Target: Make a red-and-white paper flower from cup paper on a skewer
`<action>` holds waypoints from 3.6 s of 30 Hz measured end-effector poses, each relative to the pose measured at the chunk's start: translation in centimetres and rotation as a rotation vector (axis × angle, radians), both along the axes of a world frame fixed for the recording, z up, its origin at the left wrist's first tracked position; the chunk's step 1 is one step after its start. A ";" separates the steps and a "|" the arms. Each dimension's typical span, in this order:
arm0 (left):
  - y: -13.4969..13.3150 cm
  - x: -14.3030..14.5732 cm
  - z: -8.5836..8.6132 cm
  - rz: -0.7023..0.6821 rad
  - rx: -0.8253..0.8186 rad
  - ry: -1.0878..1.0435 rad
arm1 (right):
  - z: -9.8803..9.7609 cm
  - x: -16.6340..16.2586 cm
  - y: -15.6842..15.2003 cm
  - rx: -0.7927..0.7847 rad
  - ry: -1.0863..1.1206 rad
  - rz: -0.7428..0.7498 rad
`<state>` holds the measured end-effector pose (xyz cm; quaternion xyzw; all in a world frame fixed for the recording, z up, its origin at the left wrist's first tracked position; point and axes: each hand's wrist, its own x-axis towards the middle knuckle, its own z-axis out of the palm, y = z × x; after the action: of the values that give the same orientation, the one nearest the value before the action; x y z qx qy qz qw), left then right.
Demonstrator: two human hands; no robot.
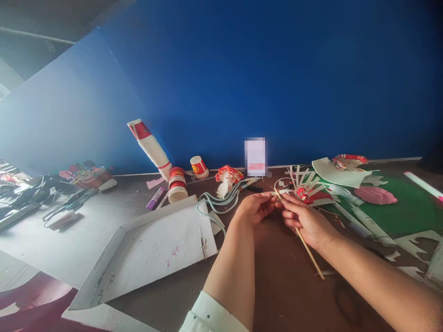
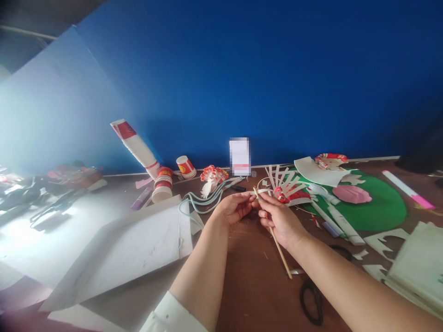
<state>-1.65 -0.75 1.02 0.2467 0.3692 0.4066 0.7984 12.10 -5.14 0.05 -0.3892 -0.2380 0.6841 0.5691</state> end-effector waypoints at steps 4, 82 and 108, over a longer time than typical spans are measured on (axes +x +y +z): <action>-0.1 0.2 0.0 0.027 0.013 0.017 | 0.1 -0.1 -0.2 0.002 -0.103 -0.013; 0.2 1.0 0.3 0.135 0.060 0.243 | 0.3 -0.6 -0.9 0.097 -0.518 0.057; -0.2 1.1 1.3 0.039 0.162 0.436 | -0.3 -0.6 -0.8 0.144 -0.608 0.057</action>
<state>-0.56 -0.93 2.36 0.3846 0.5039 0.3875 0.6693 11.51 -5.93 -0.26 -0.5277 -0.4559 0.5333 0.4788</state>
